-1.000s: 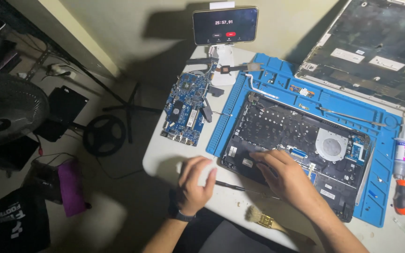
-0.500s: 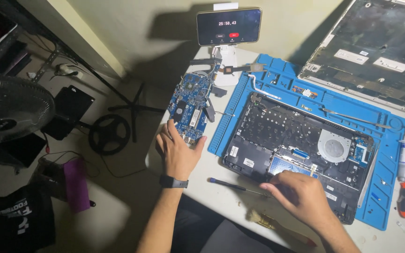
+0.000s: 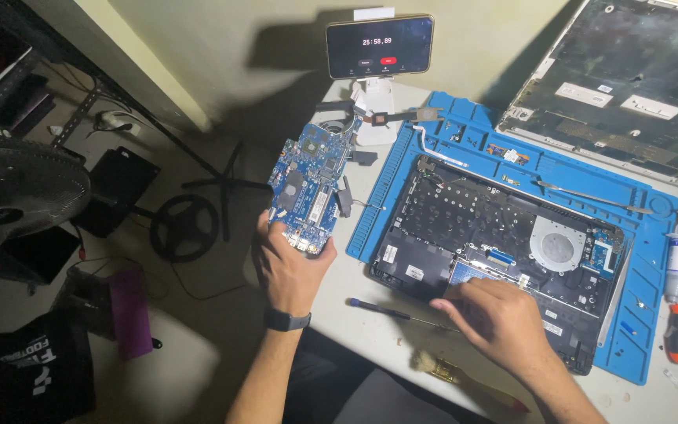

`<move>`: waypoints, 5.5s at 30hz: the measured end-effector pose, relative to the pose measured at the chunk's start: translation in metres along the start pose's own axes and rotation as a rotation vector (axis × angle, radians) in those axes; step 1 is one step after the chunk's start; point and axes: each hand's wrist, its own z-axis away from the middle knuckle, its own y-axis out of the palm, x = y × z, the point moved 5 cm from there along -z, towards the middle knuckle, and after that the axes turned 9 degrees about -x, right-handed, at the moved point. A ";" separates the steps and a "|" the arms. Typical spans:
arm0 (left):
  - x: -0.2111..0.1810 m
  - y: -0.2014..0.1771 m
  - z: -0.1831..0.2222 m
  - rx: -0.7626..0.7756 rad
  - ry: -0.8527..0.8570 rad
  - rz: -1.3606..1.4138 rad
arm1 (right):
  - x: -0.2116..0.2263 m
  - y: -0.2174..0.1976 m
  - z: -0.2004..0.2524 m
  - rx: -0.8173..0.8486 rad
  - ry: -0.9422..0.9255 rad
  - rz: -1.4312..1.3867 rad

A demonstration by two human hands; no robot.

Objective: Reinstalling a motherboard into a laptop chassis and connecting internal ribbon cables.

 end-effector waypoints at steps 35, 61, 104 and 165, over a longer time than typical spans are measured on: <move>0.027 -0.028 0.016 0.065 -0.394 0.222 | 0.001 0.096 -0.139 0.013 0.413 -0.307; -0.026 -0.071 -0.022 0.184 0.048 0.906 | -0.025 0.041 -0.030 0.023 0.593 -1.080; -0.173 0.021 -0.047 0.938 0.924 0.878 | -0.076 0.026 0.147 -1.075 1.358 -1.612; -0.193 0.085 -0.043 1.053 0.786 0.994 | -0.074 -0.037 0.162 -0.748 1.044 -0.469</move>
